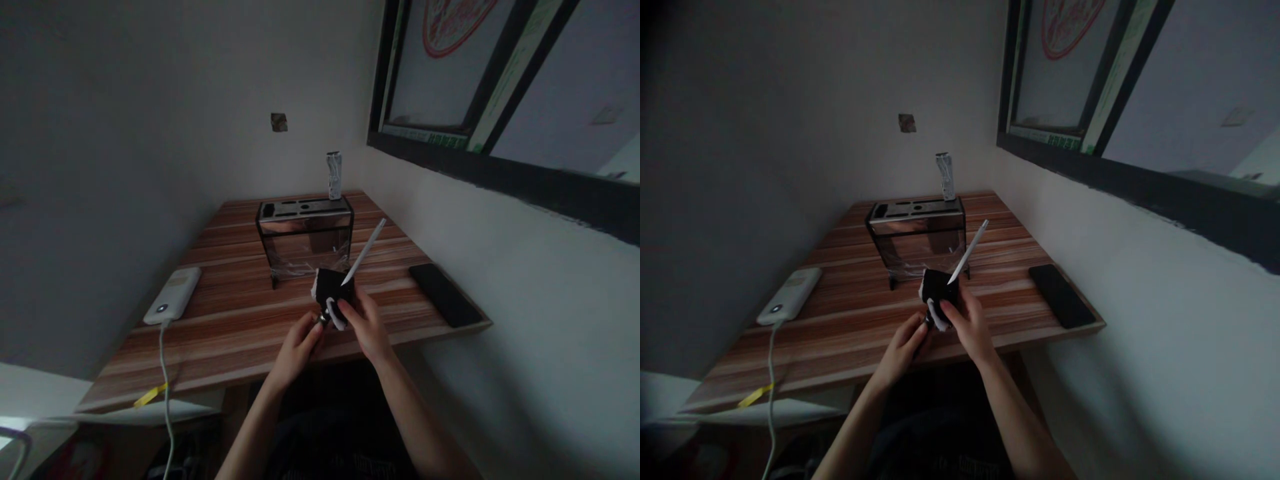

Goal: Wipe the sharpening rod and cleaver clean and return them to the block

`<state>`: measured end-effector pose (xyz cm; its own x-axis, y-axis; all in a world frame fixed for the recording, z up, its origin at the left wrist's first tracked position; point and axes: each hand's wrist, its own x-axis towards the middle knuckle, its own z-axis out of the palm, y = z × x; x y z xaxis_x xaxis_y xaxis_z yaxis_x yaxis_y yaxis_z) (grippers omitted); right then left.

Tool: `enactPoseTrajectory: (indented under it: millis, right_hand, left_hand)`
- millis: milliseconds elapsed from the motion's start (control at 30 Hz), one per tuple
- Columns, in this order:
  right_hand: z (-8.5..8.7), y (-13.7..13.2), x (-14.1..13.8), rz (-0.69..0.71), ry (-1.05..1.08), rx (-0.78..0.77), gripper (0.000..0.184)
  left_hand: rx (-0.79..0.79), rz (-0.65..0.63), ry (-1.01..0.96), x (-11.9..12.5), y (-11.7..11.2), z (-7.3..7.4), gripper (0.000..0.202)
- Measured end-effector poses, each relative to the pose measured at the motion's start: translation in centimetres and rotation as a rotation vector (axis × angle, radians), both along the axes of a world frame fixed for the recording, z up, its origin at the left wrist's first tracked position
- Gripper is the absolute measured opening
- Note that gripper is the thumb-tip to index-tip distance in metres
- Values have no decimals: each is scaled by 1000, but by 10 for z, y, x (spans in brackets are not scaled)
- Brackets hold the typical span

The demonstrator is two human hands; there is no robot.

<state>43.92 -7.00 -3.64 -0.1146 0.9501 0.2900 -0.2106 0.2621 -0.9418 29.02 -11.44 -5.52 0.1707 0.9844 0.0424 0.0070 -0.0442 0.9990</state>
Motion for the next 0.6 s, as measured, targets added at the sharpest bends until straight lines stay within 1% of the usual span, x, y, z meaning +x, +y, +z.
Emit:
enactPoseTrajectory:
  millis: [100, 267, 367, 467, 600]
  right_hand:
    - [5, -5, -2, 12, -38, -4, 33]
    - [7, -10, -7, 29, -24, -64, 37]
    - [8, -9, -9, 38, -41, -95, 36]
    - [9, -7, -7, 44, -40, -102, 37]
    - [9, -8, -5, 8, -63, -91, 35]
  left_hand:
    - [25, 15, 26, 1, 0, -2, 35]
    - [37, 81, 65, 0, 0, -11, 31]
    - [34, 82, 99, -1, 1, -14, 34]
    - [52, 67, 146, -2, 2, -13, 37]
    - [91, 40, 248, -1, 3, -6, 33]
